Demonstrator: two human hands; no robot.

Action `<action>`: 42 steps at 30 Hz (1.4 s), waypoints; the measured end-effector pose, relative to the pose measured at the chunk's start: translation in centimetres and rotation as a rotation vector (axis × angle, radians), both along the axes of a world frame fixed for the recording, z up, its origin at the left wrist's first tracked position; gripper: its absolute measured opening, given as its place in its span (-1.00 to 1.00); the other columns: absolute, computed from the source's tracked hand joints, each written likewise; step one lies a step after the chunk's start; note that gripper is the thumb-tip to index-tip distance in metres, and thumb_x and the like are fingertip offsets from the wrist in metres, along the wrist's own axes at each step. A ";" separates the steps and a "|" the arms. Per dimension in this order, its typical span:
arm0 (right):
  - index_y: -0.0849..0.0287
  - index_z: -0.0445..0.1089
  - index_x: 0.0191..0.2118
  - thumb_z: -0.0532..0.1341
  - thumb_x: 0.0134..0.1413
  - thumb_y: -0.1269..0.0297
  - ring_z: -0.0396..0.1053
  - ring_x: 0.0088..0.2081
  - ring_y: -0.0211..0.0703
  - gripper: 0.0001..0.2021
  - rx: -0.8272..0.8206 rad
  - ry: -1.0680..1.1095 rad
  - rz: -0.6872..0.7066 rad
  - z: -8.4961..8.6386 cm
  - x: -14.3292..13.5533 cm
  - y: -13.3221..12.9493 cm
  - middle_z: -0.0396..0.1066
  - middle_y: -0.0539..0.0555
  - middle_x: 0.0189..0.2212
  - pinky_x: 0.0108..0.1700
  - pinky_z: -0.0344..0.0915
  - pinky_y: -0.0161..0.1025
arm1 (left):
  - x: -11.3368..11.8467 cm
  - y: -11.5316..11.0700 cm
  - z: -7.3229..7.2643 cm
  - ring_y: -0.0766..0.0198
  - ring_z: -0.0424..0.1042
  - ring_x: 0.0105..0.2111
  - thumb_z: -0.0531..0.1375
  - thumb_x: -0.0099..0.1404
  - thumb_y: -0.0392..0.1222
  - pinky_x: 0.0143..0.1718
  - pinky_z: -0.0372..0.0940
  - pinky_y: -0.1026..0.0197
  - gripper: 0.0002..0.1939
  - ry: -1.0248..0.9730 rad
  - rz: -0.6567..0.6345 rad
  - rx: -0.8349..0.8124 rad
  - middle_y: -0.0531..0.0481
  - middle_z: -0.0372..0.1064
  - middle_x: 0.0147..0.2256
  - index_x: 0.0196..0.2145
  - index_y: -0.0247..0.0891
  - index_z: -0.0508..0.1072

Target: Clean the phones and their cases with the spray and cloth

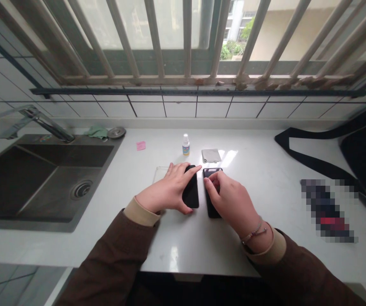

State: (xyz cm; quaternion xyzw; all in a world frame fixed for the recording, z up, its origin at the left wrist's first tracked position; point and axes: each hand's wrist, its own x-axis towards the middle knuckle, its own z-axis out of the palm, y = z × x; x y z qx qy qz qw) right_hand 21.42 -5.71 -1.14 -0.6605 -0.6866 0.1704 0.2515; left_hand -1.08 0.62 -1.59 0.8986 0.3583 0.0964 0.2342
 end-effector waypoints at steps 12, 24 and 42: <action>0.22 0.34 0.10 0.32 0.29 -0.17 0.40 -0.16 0.26 -0.45 0.106 -0.480 -0.120 -2.7 -0.5 -0.2 0.40 0.40 -0.07 -0.30 0.30 -0.02 | 0.3 0.5 -0.6 -0.47 0.01 0.49 0.59 -0.06 0.16 0.45 -0.48 -0.61 0.34 0.013 -0.012 -0.072 -0.46 0.09 0.46 0.54 -0.09 0.07; 0.37 0.27 0.20 0.32 0.23 0.10 0.33 -0.08 0.25 -0.43 0.129 -0.415 -0.080 -3.3 -0.4 0.3 0.34 0.41 -0.03 -0.07 0.33 0.04 | -0.4 0.1 -0.4 -0.36 -0.24 0.58 0.48 0.11 0.39 0.47 -0.42 -0.56 0.26 0.082 0.000 -0.091 -0.48 -0.20 0.57 0.55 -0.13 0.05; 0.19 0.23 0.09 0.36 0.19 0.23 0.30 0.12 0.29 -0.56 0.480 -0.065 0.009 -1.0 -0.7 -0.1 0.25 0.34 0.04 0.14 0.43 0.24 | -2.1 1.2 -2.4 -0.23 0.33 0.36 0.12 0.53 -0.21 0.44 0.18 -0.15 -0.55 0.229 0.429 0.310 -0.55 0.34 0.32 0.23 -0.56 0.47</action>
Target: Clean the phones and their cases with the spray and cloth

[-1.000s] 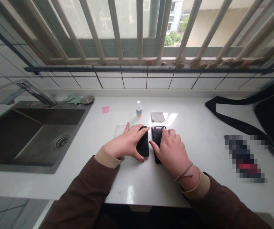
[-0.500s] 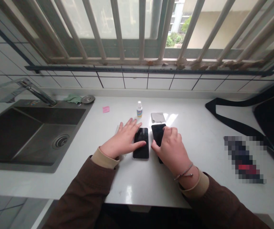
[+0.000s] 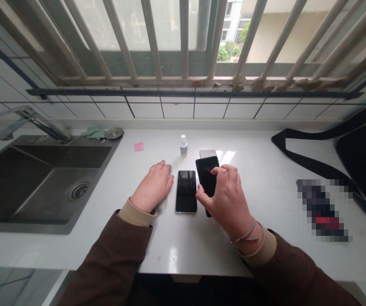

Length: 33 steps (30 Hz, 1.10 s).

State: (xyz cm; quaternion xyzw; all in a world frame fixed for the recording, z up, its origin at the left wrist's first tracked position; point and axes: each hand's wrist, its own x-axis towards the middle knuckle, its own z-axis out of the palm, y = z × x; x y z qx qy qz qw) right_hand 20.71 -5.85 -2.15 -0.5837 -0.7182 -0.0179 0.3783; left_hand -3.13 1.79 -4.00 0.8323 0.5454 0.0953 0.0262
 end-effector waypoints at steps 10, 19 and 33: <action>0.10 0.20 0.08 0.37 0.15 0.29 0.31 0.14 0.26 -0.55 0.128 0.085 0.200 1.0 -0.3 -0.6 0.24 0.28 0.04 0.18 0.44 0.26 | 2.6 -2.6 3.5 0.11 0.58 -0.25 -0.02 0.57 0.38 -0.28 0.52 0.13 -0.33 -0.972 -0.234 -0.629 -0.18 0.56 -0.16 0.07 -0.28 0.54; 0.08 0.28 0.11 0.33 0.34 0.17 0.40 0.06 0.13 -0.66 -0.099 0.357 0.294 0.3 -0.2 -0.6 0.29 0.26 0.09 0.00 0.53 0.10 | 3.7 -3.7 2.7 0.23 0.47 -0.49 0.16 0.51 0.30 -0.48 0.35 0.23 -0.49 -1.196 0.022 -0.831 0.00 0.46 -0.41 -0.10 -0.27 0.49; 0.21 0.51 -0.22 0.21 0.35 -0.31 0.32 -0.42 -0.22 -0.43 -0.932 1.333 0.362 -0.4 0.2 1.1 0.39 0.05 -0.42 -0.48 0.23 -0.32 | 3.4 -3.5 3.2 0.11 0.55 -0.31 0.02 0.56 0.37 -0.32 0.39 0.15 -0.37 -0.944 -0.114 -0.754 -0.14 0.59 -0.26 -0.13 -0.28 0.55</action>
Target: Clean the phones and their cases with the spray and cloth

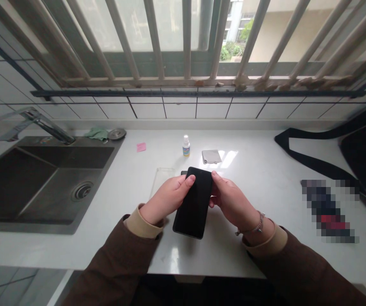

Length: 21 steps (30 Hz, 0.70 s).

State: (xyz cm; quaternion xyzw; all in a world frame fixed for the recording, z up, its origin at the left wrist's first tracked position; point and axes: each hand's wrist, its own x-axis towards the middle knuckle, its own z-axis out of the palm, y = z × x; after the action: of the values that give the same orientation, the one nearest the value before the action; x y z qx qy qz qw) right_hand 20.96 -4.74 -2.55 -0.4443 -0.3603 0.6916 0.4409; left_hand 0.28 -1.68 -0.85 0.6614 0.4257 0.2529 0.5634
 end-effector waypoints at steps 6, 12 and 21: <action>0.19 0.48 -0.28 0.30 0.26 -0.30 0.32 -0.46 -0.21 -0.46 -0.025 0.058 -0.062 -0.4 -0.3 -0.2 0.37 0.02 -0.46 -0.54 0.21 -0.34 | -0.1 0.0 1.1 0.14 0.50 -0.31 -0.05 0.60 0.33 -0.32 0.31 0.18 -0.39 0.191 -0.077 0.209 -0.10 0.58 -0.26 -0.20 -0.24 0.50; 0.14 0.37 -0.42 0.21 0.29 -0.37 0.23 -0.58 -0.24 -0.40 0.011 -0.017 -0.122 -1.0 -0.9 -0.6 0.25 -0.04 -0.58 -0.61 0.16 -0.31 | -0.1 -0.3 1.5 0.09 0.57 -0.27 -0.05 0.61 0.30 -0.28 0.36 0.17 -0.40 0.166 -0.150 0.216 -0.13 0.61 -0.23 -0.18 -0.22 0.55; 0.14 0.41 -0.37 0.25 0.27 -0.30 0.22 -0.62 -0.26 -0.46 -0.094 0.126 -0.096 -0.6 -1.1 -0.7 0.26 -0.06 -0.60 -0.67 0.08 -0.36 | -0.8 -0.2 1.4 0.11 0.53 -0.34 -0.02 0.58 0.33 -0.34 0.34 0.18 -0.39 0.154 -0.179 0.159 -0.11 0.58 -0.29 -0.16 -0.24 0.54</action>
State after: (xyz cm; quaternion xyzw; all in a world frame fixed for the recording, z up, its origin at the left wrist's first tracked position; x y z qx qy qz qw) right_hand 19.90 -5.44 -3.12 -0.4370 -0.2775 0.7123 0.4740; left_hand -0.54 -1.90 0.52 0.7567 0.3854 0.1831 0.4953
